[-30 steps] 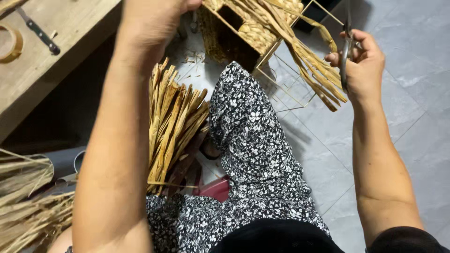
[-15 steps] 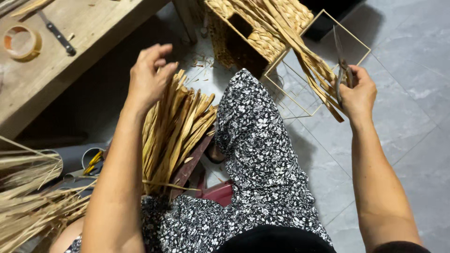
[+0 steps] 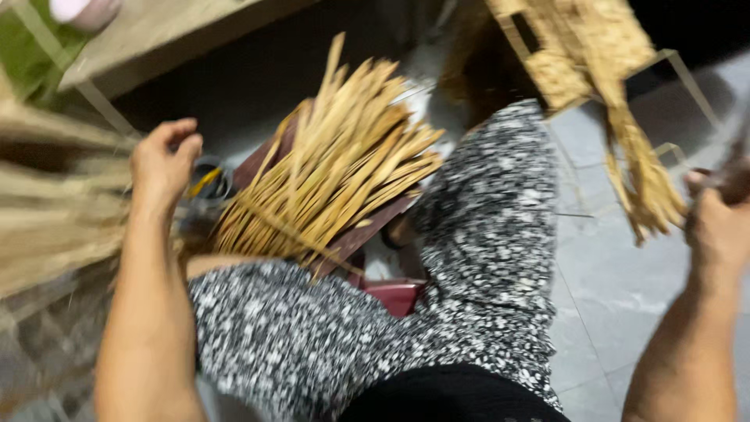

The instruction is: The person sits on the floor with a bundle of dried palm leaves across their lap and trims the leaflets with scissors. They sort through the bundle, cut off unwanted strips, and set trimmed pieces aside while holding the remaining bundle steady.

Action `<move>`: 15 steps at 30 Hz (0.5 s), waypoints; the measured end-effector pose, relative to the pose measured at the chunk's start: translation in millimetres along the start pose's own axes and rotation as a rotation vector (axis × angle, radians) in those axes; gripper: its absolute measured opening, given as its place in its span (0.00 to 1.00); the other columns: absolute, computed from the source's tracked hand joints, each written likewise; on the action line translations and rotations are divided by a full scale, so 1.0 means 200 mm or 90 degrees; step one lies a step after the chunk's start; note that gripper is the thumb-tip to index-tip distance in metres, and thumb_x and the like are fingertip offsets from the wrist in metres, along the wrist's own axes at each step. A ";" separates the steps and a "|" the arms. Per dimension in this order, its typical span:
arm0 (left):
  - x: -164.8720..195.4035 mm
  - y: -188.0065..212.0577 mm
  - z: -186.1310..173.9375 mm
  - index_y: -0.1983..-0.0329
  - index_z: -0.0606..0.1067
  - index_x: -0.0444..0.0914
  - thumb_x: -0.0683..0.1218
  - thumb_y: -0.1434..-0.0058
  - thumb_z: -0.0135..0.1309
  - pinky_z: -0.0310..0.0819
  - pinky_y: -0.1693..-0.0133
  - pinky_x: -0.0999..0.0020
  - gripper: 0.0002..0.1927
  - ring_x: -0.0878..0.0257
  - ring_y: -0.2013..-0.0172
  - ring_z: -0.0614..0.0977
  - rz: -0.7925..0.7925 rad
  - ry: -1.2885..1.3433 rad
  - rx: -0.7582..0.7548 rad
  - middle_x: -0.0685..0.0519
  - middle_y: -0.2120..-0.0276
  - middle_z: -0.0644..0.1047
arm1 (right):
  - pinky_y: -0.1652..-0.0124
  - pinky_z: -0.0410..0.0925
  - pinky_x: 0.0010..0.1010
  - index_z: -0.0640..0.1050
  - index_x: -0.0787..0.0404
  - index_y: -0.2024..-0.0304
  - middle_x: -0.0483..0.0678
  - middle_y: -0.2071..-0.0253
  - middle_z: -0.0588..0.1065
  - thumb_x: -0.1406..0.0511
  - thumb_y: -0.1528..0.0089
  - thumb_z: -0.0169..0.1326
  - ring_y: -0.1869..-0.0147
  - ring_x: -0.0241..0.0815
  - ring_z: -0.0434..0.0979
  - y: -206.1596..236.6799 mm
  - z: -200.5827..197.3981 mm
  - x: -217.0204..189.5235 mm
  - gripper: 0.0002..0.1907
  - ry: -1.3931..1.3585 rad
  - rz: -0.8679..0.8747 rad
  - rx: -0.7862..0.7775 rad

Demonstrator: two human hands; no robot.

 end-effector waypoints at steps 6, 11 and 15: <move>-0.32 0.02 -0.06 0.59 0.84 0.38 0.48 0.39 0.61 0.78 0.59 0.60 0.10 0.55 0.66 0.85 -0.161 -0.253 -0.004 0.42 0.65 0.84 | 0.60 0.65 0.21 0.74 0.63 0.40 0.45 0.59 0.79 0.72 0.34 0.59 0.59 0.31 0.76 0.10 0.42 -0.46 0.19 0.056 0.079 -0.240; -0.25 0.07 0.13 0.60 0.82 0.33 0.61 0.43 0.63 0.78 0.53 0.53 0.26 0.45 0.57 0.84 -0.269 -0.431 -0.144 0.39 0.61 0.82 | 0.69 0.60 0.17 0.74 0.63 0.38 0.47 0.63 0.79 0.69 0.33 0.62 0.66 0.30 0.73 0.20 0.97 -0.91 0.21 -0.145 0.001 -0.351; -0.20 0.13 0.24 0.57 0.80 0.33 0.65 0.46 0.64 0.75 0.52 0.51 0.31 0.44 0.53 0.80 -0.257 -0.459 -0.207 0.37 0.54 0.78 | 0.76 0.60 0.17 0.75 0.61 0.41 0.47 0.65 0.78 0.68 0.36 0.62 0.73 0.29 0.70 0.25 1.44 -1.02 0.21 -0.299 0.088 -0.487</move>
Point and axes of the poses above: each hand's wrist, its own y-axis away from the middle knuckle, its own z-axis out of the palm, x = y × z, the point moved 2 cm from there along -y, towards the middle knuckle
